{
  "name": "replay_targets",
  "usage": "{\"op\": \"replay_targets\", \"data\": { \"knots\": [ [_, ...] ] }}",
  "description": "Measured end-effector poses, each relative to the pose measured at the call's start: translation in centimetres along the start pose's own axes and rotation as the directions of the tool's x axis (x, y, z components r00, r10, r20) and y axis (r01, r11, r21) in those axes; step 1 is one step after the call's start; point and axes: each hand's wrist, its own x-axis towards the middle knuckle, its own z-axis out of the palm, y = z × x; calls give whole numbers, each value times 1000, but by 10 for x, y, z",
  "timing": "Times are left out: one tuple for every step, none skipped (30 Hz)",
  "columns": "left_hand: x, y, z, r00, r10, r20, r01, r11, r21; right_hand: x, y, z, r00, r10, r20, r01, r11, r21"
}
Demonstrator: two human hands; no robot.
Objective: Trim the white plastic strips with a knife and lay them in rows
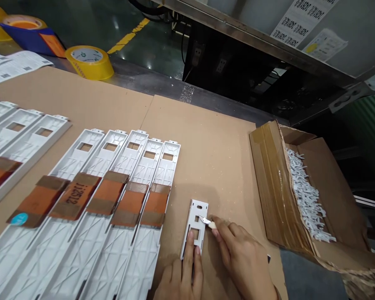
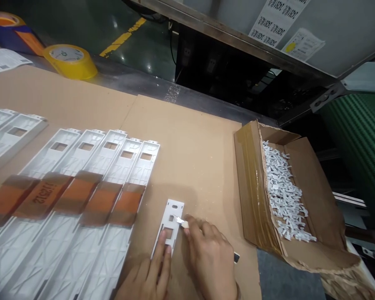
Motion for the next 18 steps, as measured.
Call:
{"op": "replay_targets", "data": {
  "knots": [
    [0,0,0,1000,-1,-2,1,1000,3,0,0,0,1000,3,6,-3,1000,-2],
    [0,0,0,1000,-1,-5,1,1000,5,1,0,-1,1000,5,11,-5,1000,-4],
    [0,0,1,1000,-1,-7,1,1000,7,1,0,-2,1000,5,18,-5,1000,-5],
    [0,0,1,1000,-1,-8,1,1000,8,2,1,-3,1000,4,27,-3,1000,-6],
    [-1,0,2,1000,2,-9,-1,1000,8,3,1,-4,999,2,40,-1,1000,-7],
    [-1,0,3,1000,6,-10,-6,1000,8,4,2,-5,998,0,59,1,1000,-8],
    [-1,0,3,1000,10,-11,-10,1000,5,6,3,-7,997,-1,81,3,1000,-13],
    [-2,0,4,1000,12,-13,-12,1000,2,8,4,-9,994,-2,108,5,1000,-20],
    [-2,0,4,1000,12,-16,-12,1000,2,10,5,-11,991,-4,136,9,999,-32],
    [-2,0,4,1000,13,-20,-13,1000,4,13,7,-13,986,-10,164,18,999,-47],
    [-2,0,5,1000,16,-23,-16,1000,12,17,9,-15,981,-23,194,36,997,-63],
    [-2,0,5,999,22,-24,-21,999,25,21,10,-17,974,-42,223,60,995,-77],
    [-2,0,5,999,28,-27,-27,999,39,26,12,-20,967,-65,248,89,992,-88],
    [-2,0,6,999,33,-32,-32,998,49,32,14,-23,959,-91,268,120,988,-95],
    [-2,0,6,999,33,-41,-31,998,54,37,16,-25,953,-120,278,153,983,-99],
    [-2,1,7,998,28,-53,-25,998,53,43,18,-28,948,-154,279,189,977,-101],
    [-2,2,9,998,19,-64,-16,999,47,49,19,-31,943,-188,275,224,969,-106],
    [-3,2,10,997,9,-71,-6,999,40,55,20,-34,936,-221,274,259,959,-112]
  ]
}}
